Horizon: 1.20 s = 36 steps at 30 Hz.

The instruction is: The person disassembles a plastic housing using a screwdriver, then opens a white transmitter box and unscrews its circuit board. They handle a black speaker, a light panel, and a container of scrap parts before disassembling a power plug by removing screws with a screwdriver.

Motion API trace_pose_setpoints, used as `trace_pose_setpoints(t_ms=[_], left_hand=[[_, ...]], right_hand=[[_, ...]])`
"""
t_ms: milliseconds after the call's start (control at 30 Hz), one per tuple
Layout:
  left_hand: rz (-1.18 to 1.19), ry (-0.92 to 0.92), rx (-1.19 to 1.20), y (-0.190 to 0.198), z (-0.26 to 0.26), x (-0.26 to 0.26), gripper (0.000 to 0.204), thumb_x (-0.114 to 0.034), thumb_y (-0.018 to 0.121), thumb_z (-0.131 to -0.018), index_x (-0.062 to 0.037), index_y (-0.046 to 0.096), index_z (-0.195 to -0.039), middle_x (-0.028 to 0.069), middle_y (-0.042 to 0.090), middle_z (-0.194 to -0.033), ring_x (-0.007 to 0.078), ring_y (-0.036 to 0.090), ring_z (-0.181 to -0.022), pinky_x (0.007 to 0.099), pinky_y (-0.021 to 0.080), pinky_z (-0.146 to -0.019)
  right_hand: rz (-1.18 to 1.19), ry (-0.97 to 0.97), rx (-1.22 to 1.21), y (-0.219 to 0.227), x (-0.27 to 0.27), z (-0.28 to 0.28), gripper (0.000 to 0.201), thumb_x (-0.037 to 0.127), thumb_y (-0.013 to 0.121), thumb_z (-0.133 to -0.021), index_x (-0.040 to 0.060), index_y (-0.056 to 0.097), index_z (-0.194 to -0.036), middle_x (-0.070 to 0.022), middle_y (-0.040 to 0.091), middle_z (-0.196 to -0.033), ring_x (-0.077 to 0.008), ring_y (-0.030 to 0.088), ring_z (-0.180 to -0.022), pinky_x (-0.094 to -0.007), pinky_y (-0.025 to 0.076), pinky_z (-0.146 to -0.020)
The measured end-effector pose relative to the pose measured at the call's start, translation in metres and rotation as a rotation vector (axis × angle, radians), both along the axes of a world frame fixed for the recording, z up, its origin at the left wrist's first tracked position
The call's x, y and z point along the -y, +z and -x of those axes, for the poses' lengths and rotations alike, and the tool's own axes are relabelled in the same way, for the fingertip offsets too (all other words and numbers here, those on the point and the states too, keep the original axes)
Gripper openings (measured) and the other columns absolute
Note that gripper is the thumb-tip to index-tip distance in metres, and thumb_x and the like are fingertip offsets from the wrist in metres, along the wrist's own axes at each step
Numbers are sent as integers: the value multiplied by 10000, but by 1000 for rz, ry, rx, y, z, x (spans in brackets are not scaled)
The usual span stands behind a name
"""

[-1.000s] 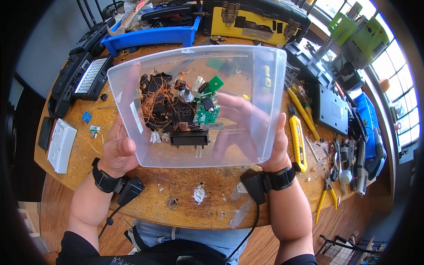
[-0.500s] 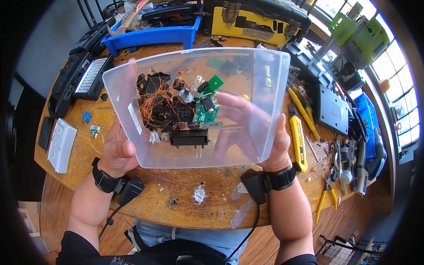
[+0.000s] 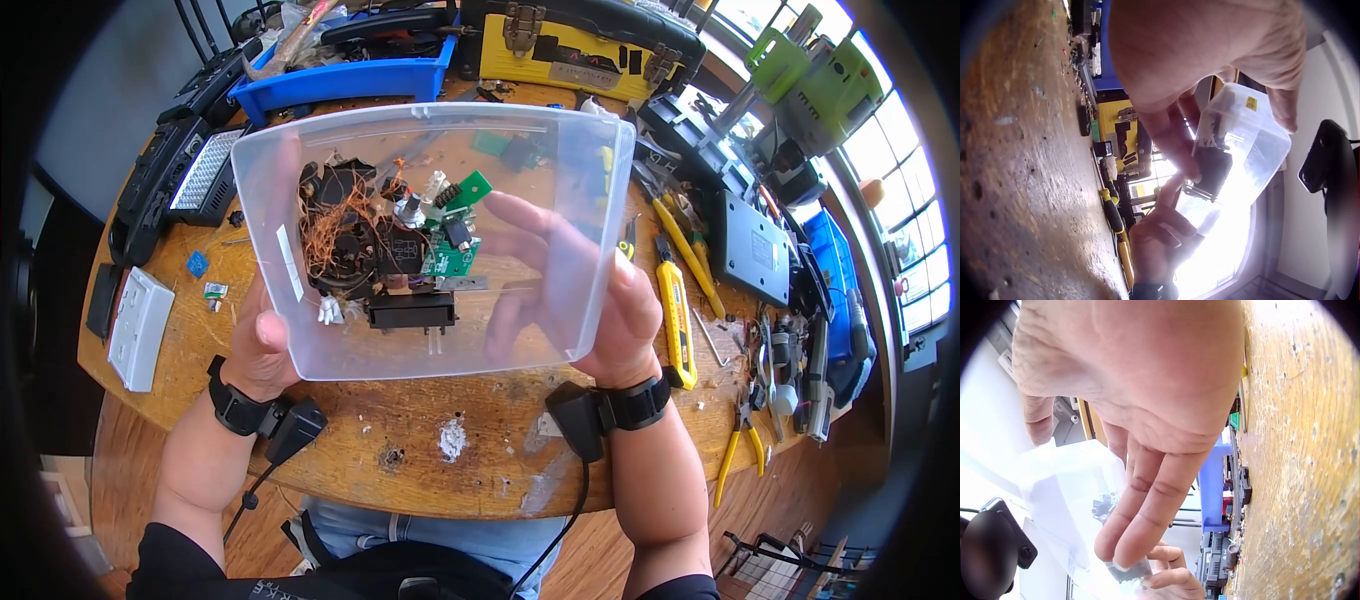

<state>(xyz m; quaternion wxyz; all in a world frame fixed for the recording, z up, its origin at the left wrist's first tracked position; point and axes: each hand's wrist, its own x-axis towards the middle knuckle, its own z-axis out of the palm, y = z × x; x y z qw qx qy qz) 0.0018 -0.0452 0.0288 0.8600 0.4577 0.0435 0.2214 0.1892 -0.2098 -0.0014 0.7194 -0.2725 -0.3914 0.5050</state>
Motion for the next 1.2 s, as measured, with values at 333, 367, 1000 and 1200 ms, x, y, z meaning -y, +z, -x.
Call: trace_pose_setpoints(t_ms=[333, 367, 1000, 1200], left_hand=[[-10, -1, 17, -3, 3, -1, 959, -267, 807, -630, -86, 223, -1369, 29, 375, -1098, 153, 437, -948, 294, 362, -799], [-11, -1, 19, -3, 3, -1, 960, -269, 806, -632, -87, 220, -1371, 30, 373, -1104, 155, 435, -954, 296, 361, -803], [-30, 4, 54, -7, 6, -6, 981, -309, 781, -666, -99, 167, -1402, 57, 336, -1217, 185, 395, -1072, 334, 336, -893], [-35, 5, 63, -9, 6, -7, 988, -322, 773, -676, -102, 151, -1411, 66, 324, -1252, 195, 383, -1109, 346, 328, -921]], right_hand=[[15, -11, -18, 0, 1, 1, 925, 503, 567, -791, -88, 178, -1387, -300, 297, -1387, -398, 652, -791, -444, 558, -653], [15, -10, -19, -1, 1, 1, 925, 503, 567, -791, -88, 178, -1387, -300, 297, -1387, -398, 652, -791, -444, 558, -653], [108, -25, 20, 6, -1, 4, 1020, 484, 646, -730, -87, 132, -1400, -313, 395, -1309, -423, 641, -781, -456, 546, -634], [112, -26, 11, 6, -1, 4, 1023, 486, 651, -726, -85, 134, -1399, -317, 396, -1304, -426, 639, -784, -453, 547, -636]])
